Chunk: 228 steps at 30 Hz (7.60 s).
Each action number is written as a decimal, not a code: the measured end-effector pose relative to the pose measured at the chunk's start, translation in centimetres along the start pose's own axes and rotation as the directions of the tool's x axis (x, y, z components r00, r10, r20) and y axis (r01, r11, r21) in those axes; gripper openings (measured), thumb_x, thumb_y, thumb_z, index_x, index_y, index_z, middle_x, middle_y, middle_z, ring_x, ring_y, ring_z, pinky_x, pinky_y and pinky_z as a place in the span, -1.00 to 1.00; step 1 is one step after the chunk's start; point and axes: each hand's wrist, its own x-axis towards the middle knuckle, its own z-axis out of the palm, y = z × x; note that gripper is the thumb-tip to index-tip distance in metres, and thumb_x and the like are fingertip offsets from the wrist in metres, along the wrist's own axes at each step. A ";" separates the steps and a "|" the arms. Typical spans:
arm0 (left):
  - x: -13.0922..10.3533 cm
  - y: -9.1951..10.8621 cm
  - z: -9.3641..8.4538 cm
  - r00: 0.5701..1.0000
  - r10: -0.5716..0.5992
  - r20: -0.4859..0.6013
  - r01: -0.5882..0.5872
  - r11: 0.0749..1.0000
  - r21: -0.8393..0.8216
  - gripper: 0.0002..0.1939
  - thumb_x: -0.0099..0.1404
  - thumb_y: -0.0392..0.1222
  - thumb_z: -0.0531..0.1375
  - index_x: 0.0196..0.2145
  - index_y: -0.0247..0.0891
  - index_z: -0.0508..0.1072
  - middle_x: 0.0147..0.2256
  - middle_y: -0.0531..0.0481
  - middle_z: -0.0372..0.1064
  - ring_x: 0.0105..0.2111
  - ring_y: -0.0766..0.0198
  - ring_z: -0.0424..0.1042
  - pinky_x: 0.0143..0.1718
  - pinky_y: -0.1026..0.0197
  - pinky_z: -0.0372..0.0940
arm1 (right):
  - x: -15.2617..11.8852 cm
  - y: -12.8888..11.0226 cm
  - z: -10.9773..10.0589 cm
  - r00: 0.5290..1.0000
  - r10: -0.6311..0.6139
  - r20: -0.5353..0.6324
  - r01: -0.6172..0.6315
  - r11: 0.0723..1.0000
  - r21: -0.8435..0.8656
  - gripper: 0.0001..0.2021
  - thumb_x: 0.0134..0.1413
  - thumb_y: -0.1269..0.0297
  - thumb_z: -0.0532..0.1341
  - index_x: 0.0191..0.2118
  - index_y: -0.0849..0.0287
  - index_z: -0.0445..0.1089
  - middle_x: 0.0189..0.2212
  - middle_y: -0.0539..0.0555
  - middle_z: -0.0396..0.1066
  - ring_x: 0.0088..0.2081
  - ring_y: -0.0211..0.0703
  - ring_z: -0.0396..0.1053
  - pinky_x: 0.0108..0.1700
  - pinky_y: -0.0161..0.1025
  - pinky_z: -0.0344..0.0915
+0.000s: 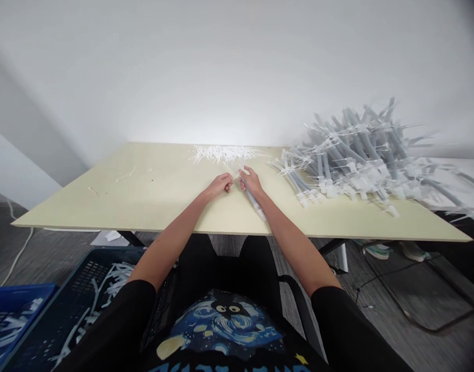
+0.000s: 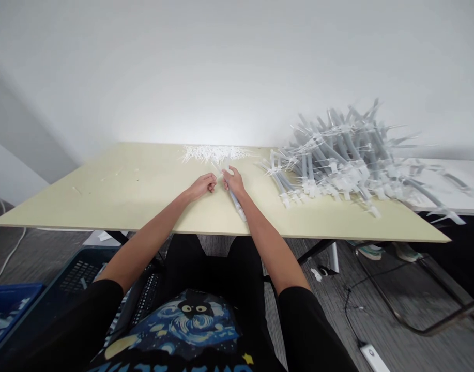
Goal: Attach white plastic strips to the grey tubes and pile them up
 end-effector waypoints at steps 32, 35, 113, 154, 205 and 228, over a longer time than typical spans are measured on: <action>-0.3 0.1 0.1 0.998 0.054 0.014 -0.056 0.993 0.108 -0.67 0.21 -0.02 0.09 -0.56 -0.32 0.30 -0.65 0.09 0.09 -0.63 0.43 0.11 -0.55 0.30 0.03 | -0.7 -1.6 0.3 0.971 0.149 0.188 -0.213 0.895 0.391 -0.78 -0.13 0.25 0.28 -0.46 0.20 0.20 -0.64 -0.07 0.24 -0.68 -0.45 0.08 -0.72 -0.47 -0.03; -0.4 0.0 0.4 0.995 0.091 -0.041 -0.084 0.985 0.151 -0.68 0.20 -0.05 0.09 -0.60 -0.29 0.23 -0.66 0.12 0.01 -0.65 0.45 0.03 -0.57 0.31 -0.05 | -0.7 -1.1 0.3 0.983 0.106 0.150 -0.150 0.932 0.329 -0.73 -0.17 0.24 0.31 -0.43 0.17 0.18 -0.65 -0.10 0.24 -0.69 -0.45 0.08 -0.71 -0.47 -0.01; 0.2 -1.3 0.8 0.977 0.152 -0.151 -0.100 0.946 0.309 -0.72 0.17 -0.12 0.05 -0.64 -0.27 0.25 -0.69 0.10 0.05 -0.66 0.41 -0.02 -0.57 0.26 -0.10 | -1.4 0.3 1.8 0.993 -0.113 0.028 0.116 0.983 -0.144 -0.78 -0.06 0.16 0.19 -0.26 0.10 0.28 -0.70 -0.16 0.24 -0.74 -0.41 0.15 -0.70 -0.48 0.12; 0.3 -1.3 -3.4 0.967 0.249 0.054 -0.105 0.197 0.975 -0.71 0.26 -0.01 0.06 -0.19 -0.24 0.40 -0.17 -0.13 0.28 -0.12 0.09 0.22 -0.10 0.08 0.07 | -1.1 -1.2 -0.1 0.986 -0.094 -0.136 0.103 0.993 0.062 -0.01 -0.17 0.29 0.30 0.28 0.16 -0.37 -0.55 -0.14 0.37 -0.67 -0.37 0.21 -0.67 -0.43 0.17; 0.7 -0.6 -2.5 0.947 0.126 -0.295 -0.016 0.937 0.349 -0.81 0.12 -0.17 0.09 -0.38 -0.32 0.43 -0.52 0.03 0.28 -0.60 0.43 0.13 -0.53 0.31 0.08 | -0.8 -0.9 -0.4 0.976 0.218 0.002 -0.215 0.961 0.173 -0.80 -0.05 0.25 0.26 -0.45 0.33 0.38 -0.52 0.10 0.45 -0.72 -0.47 0.11 -0.76 -0.43 0.03; -0.1 -0.1 -1.9 0.905 0.229 -0.359 -0.020 0.865 0.501 -0.79 0.11 -0.13 0.14 -0.33 -0.28 0.46 -0.50 0.03 0.35 -0.51 0.37 0.28 -0.41 0.30 0.19 | -0.5 -1.1 -0.7 0.978 0.188 -0.092 -0.145 0.925 0.352 -0.87 0.04 0.35 0.22 -0.42 0.33 0.35 -0.48 0.15 0.45 -0.49 -0.28 0.43 -0.38 -0.34 0.46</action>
